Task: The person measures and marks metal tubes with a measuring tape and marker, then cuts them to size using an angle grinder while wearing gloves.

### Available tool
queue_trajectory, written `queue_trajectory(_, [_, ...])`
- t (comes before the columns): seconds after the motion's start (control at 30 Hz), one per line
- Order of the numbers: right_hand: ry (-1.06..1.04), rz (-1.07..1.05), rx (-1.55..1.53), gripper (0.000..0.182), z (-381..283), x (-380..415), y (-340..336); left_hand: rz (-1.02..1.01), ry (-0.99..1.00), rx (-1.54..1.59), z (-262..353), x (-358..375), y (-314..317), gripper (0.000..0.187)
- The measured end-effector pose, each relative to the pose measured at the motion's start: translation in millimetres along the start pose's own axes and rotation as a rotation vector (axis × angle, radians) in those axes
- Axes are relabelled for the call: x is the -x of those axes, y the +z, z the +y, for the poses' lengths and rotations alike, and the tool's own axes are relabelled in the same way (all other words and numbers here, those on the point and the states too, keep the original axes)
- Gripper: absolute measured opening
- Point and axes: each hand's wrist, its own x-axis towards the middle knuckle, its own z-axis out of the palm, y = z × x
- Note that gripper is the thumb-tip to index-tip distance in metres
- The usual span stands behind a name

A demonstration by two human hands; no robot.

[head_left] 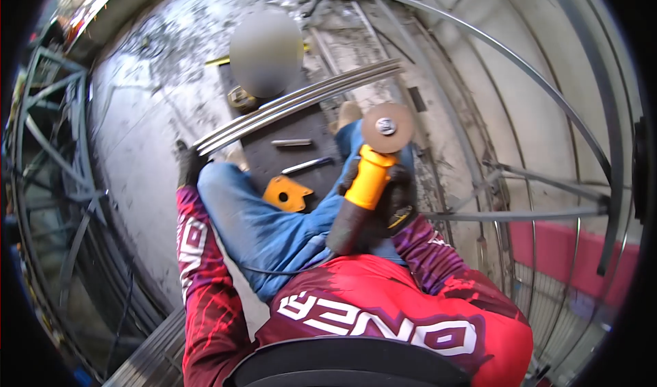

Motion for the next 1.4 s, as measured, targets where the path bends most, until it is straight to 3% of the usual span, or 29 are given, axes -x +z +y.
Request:
queue_trajectory(0.1, [0.016,0.027,-0.016,0.073,-4,-1,11,0.008,-0.033,0.01,5,0,1,0.093])
queue_trajectory(0.2, [-0.021,-0.05,-0.225,0.074,3,-3,6,0.019,-0.047,-0.001,6,2,1,0.094])
queue_trajectory(0.4, [-0.015,-0.007,-0.056,0.073,4,-2,-10,0.01,-0.054,-0.014,7,-6,1,0.097])
queue_trajectory(0.47, [0.001,-0.089,-0.008,0.074,5,-4,-18,-0.034,-0.06,0.004,10,1,3,0.099])
queue_trajectory(0.67, [-0.037,0.003,-0.03,0.074,4,-2,8,-0.116,-0.075,-0.015,23,16,6,0.106])
queue_trajectory(0.8, [-0.019,0.048,-0.062,0.073,5,-1,13,-0.095,-0.062,0.075,20,20,7,0.104])
queue_trajectory(0.83, [-0.015,0.052,-0.072,0.073,4,-1,15,-0.042,-0.095,0.125,22,22,6,0.085])
queue_trajectory(0.87, [-0.034,0.037,-0.038,0.072,3,-3,17,-0.036,-0.096,0.127,24,22,7,0.085])
queue_trajectory(0.97, [-0.007,0.001,-0.014,0.073,0,-1,8,0.037,0.058,-0.207,35,35,12,0.04])
queue_trajectory(1.0, [0.031,-0.015,-0.025,0.075,1,0,2,0.051,0.117,-0.267,40,41,13,0.04])
queue_trajectory(1.07, [0.024,0.019,-0.049,0.075,-2,-1,14,0.045,0.584,-0.744,30,10,-8,0.044])
queue_trajectory(1.1, [0.023,0.016,-0.07,0.075,-1,-2,17,0.115,0.537,-0.892,47,33,9,0.045])
queue_trajectory(1.17, [-0.003,0.015,-0.051,0.068,-3,-5,30,0.02,0.688,-1.206,78,71,38,0.044])
queue_trajectory(1.2, [-0.001,0.015,-0.051,0.068,-2,-5,31,0.025,0.84,-1.268,77,75,49,0.039])
queue_trajectory(1.4, [-0.034,0.023,-0.168,0.07,4,-4,29,-0.056,0.935,-1.502,82,119,132,0.023])
